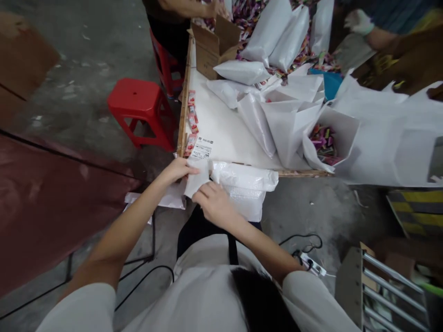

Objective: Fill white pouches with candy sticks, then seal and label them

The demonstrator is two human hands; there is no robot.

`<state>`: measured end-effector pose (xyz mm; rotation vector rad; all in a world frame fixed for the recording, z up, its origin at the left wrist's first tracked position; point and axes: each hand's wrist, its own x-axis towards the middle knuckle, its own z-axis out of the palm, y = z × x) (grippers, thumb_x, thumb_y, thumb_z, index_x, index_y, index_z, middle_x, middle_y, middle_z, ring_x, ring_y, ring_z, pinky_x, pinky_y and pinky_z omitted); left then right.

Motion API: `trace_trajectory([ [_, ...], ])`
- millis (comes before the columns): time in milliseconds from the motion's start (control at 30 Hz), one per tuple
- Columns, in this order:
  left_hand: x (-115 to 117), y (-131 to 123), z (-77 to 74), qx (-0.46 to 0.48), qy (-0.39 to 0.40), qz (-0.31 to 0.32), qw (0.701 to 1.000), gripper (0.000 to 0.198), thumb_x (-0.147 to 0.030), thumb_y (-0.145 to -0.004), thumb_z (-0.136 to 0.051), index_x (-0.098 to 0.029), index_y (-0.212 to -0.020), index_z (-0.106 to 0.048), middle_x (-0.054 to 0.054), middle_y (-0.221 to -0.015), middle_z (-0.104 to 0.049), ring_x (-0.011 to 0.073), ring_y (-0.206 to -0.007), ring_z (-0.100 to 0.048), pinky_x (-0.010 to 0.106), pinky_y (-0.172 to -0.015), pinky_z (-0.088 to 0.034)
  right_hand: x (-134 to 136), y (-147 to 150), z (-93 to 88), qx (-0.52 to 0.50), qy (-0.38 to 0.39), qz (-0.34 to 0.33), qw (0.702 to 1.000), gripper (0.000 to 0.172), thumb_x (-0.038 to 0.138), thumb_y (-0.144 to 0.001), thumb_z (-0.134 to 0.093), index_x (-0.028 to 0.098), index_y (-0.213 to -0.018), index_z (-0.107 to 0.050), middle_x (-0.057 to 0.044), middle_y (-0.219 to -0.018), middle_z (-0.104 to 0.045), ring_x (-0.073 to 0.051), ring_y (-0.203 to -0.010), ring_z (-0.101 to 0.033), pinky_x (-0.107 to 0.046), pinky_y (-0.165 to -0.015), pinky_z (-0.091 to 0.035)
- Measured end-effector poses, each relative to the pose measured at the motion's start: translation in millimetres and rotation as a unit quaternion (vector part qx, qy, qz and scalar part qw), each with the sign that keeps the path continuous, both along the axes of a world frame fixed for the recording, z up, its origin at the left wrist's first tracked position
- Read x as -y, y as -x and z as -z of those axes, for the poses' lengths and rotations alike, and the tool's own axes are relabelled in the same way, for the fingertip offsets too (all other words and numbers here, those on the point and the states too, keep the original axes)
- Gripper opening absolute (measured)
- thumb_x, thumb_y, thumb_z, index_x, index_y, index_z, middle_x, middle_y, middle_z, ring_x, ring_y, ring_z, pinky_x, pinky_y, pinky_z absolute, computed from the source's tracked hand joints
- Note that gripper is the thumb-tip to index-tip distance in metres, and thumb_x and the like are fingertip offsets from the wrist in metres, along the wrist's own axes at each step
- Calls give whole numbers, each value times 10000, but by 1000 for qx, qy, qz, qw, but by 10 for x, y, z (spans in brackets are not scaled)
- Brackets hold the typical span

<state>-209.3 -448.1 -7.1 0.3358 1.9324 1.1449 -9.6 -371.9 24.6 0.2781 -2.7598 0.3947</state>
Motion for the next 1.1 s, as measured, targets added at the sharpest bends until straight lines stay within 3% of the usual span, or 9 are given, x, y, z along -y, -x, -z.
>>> trace_trajectory([
  [167,32,148,-12,-264,110,110,952,312,-331,-606,-897,-195,-502,-637,13,-460,-547,207,-577,-577,272,-536,-307,33,-779,-682,-56,155,-28,986,239,83,-963,-484,258,-981,-645,-35,-886,-647,-174,-814,-597,-299,-722,-508],
  [300,12,100,-28,-382,167,129,900,315,-388,-675,-850,-216,-554,-614,79,-661,-683,274,-782,-668,278,-593,-335,-311,-1174,-859,-163,356,205,897,121,178,-938,-619,279,-979,-567,-12,-852,-595,-167,-750,-600,-287,-656,-508],
  [400,27,130,-6,-392,176,125,894,333,-452,-664,-852,-219,-607,-622,99,-777,-727,290,-837,-689,278,-606,-363,-655,-1171,-478,-218,406,339,820,249,319,-873,-733,257,-979,-517,10,-851,-572,-143,-714,-578,-266,-653,-508],
  [500,119,249,-16,-314,147,125,930,396,-492,-596,-882,-208,-793,-690,73,-818,-733,282,-815,-699,276,-612,-416,-983,-1018,142,-166,398,413,802,383,448,-794,-757,239,-977,-494,24,-805,-561,-154,-664,-553,-311,-644,-525],
  [633,269,83,-171,-308,83,17,948,837,-472,-602,-887,-155,-1319,-595,134,-1104,-731,334,-987,-711,385,-814,-555,-1150,-894,717,-147,274,481,819,467,519,-802,-717,196,-1083,-530,-136,-1009,-619,-273,-832,-611,-504,-777,-562],
  [733,204,-581,-190,-484,-10,-102,869,740,-478,-831,-724,-193,-1473,-493,209,-1460,-576,389,-1378,-533,535,-1136,-425,-1006,-924,881,-202,119,452,861,532,470,-889,-670,163,-1296,-519,-287,-1338,-533,-423,-1231,-538,-647,-1002,-469],
  [900,-168,-1679,421,-416,-106,240,871,562,-444,-874,-667,-249,-1398,-604,175,-1600,-489,390,-1524,-382,604,-1282,-203,-972,-1139,1193,-97,77,274,954,459,504,-996,-483,227,-1347,-586,-236,-1264,-662,-423,-1248,-603,-680,-1080,-415],
  [1000,-184,-1789,870,-368,-76,163,912,692,-479,-857,-677,-170,-1460,-537,241,-1657,-363,415,-1565,-283,644,-1283,-151,-1221,-1351,1428,-36,205,368,906,606,650,-950,-492,167,-1276,-658,-272,-1241,-676,-447,-1279,-601,-675,-1042,-453],
  [1100,-66,-1780,1048,-282,-66,-4,957,906,-477,-793,-729,-110,-1551,-397,282,-1679,-285,403,-1576,-253,589,-1266,-264,-1381,-1462,1544,-3,400,420,815,685,741,-876,-538,205,-1272,-694,-237,-1333,-665,-397,-1353,-578,-581,-1073,-488],
])
